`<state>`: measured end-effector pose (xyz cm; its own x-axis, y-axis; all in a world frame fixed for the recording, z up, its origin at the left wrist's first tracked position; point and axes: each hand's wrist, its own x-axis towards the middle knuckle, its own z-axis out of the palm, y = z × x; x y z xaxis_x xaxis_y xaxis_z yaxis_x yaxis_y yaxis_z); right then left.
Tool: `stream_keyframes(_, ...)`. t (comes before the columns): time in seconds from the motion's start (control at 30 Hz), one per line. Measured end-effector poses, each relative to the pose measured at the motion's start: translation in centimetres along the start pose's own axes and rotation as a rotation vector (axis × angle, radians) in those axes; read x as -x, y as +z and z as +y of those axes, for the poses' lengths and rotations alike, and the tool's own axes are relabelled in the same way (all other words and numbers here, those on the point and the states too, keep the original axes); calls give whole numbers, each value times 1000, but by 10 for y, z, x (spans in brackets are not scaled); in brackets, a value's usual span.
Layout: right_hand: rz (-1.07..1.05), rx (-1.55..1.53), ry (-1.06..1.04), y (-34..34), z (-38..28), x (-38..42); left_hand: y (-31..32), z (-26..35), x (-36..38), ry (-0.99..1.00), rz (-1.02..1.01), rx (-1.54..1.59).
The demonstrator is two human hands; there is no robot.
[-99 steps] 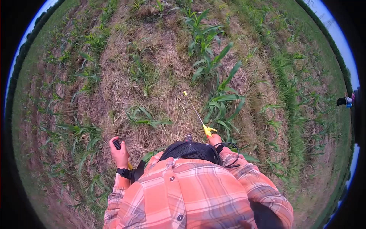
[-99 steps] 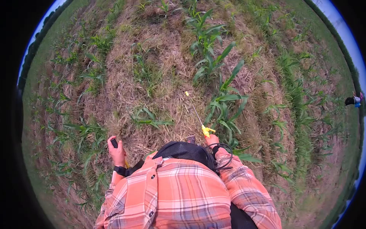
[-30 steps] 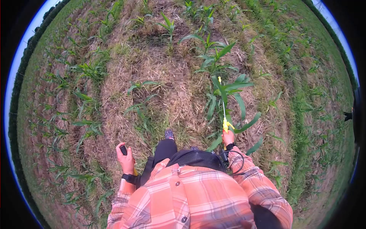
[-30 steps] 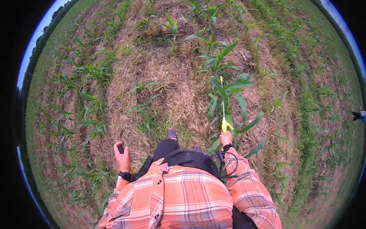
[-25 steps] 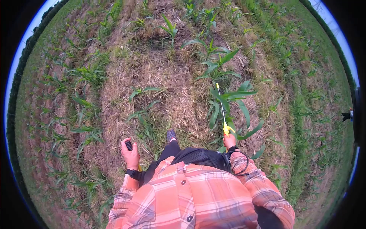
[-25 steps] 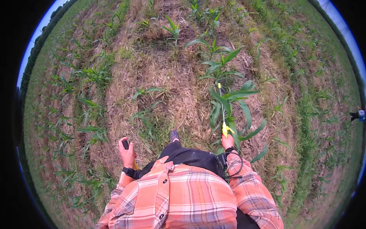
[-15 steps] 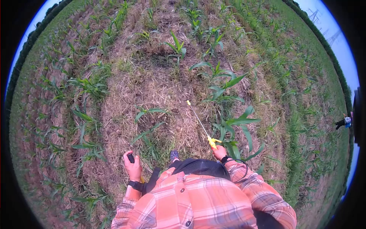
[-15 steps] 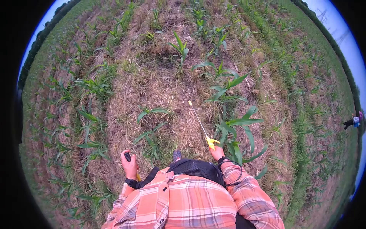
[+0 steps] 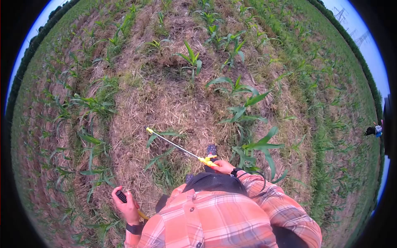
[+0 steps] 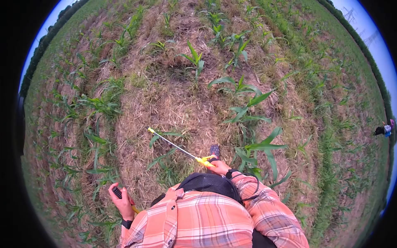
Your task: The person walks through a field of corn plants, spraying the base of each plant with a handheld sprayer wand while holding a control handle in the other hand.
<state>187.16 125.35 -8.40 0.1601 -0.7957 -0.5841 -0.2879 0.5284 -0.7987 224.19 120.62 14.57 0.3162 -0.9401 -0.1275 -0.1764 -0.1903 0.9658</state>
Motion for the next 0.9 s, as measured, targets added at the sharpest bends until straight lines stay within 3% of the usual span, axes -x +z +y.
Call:
stream_keyframes(0.1,77,8,74,-25,-16,-19,59,-28,-34,-56,-59,-43)
stream_keyframes(0.17,137,-59,210,-50,-38,-21,101,-48,-56,47,-68,-168)
stream_keyframes(0.23,278,31,161,-73,-20,-40,129,-54,-71,69,-76,-225)
stream_keyframes(0.37,482,-69,198,-130,2,-54,179,-39,-88,-22,-90,-236)
stream_keyframes(0.43,565,-65,210,-158,12,-59,195,-65,-108,160,-110,-361)
stream_keyframes(0.47,610,-65,201,-172,26,-65,201,-70,-113,149,-93,-378)
stream_keyframes(0.6,759,-195,265,-219,48,-68,224,-13,-108,-10,-123,-226)
stream_keyframes(0.7,824,-289,292,-243,44,-66,219,29,-103,-25,-106,-125)
stream_keyframes(0.8,865,-321,329,-260,38,-70,206,88,-88,35,-90,-42)
stream_keyframes(0.9,910,-242,379,-268,47,-87,189,103,-92,144,-48,-35)
